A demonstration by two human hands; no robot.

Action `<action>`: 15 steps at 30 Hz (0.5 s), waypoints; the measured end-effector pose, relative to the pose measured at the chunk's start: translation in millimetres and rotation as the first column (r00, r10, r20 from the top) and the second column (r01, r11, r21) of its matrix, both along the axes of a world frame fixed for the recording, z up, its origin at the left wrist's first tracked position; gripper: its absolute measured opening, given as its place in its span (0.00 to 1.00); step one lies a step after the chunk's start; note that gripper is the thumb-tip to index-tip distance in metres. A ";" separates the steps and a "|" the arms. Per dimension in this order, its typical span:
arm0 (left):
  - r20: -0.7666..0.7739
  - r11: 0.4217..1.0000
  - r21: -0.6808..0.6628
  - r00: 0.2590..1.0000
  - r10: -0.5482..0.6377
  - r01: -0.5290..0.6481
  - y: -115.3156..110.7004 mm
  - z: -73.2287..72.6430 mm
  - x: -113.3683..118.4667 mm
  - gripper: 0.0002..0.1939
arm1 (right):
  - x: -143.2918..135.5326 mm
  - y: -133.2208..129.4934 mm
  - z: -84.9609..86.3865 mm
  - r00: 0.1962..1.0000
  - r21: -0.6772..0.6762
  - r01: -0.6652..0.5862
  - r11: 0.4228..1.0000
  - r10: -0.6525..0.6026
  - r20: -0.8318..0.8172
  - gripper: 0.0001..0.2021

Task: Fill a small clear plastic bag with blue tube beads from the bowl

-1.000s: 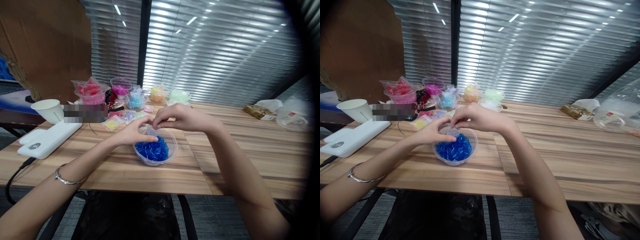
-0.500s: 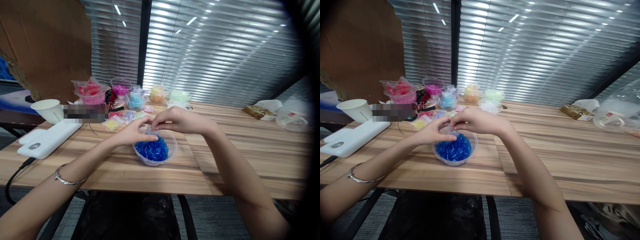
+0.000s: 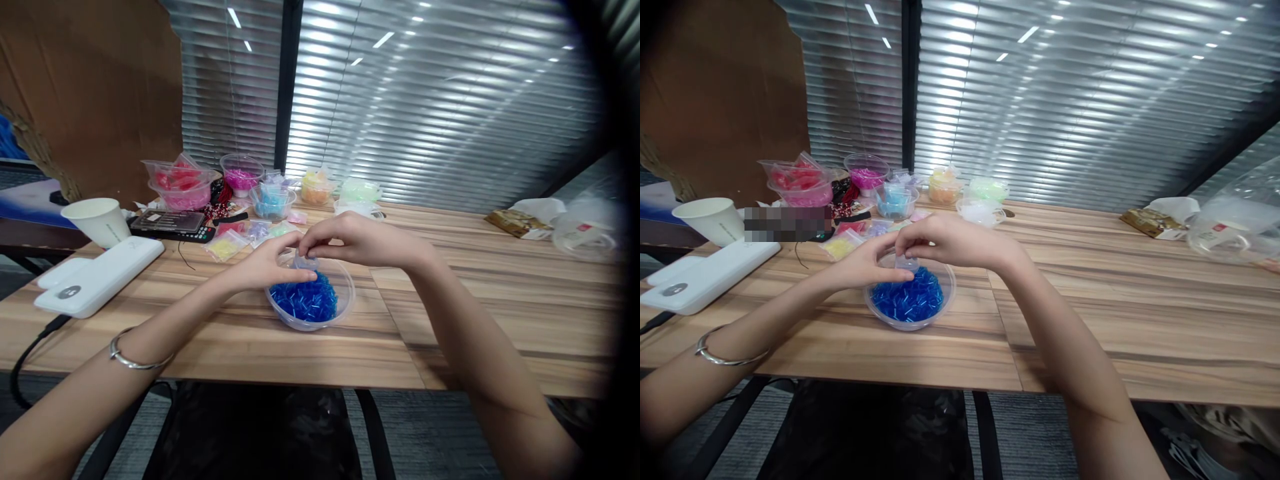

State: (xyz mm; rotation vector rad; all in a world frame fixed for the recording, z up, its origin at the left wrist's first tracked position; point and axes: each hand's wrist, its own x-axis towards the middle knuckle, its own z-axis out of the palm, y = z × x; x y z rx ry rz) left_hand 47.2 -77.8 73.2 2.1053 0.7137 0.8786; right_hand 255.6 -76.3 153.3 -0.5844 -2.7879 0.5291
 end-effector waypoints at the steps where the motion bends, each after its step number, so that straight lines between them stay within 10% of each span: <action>1: 0.001 1.000 -0.003 1.000 0.000 0.000 -0.1 0.3 0.2 0.24 | -0.2 -0.2 0.4 1.000 -0.005 0.002 1.000 -0.002 -0.018 0.09; 15: 0.018 1.000 -0.005 0.999 -0.027 0.028 1.8 -1.4 -0.1 0.24 | 0.9 -0.3 1.6 0.999 -0.066 -0.011 0.998 0.008 -0.041 0.11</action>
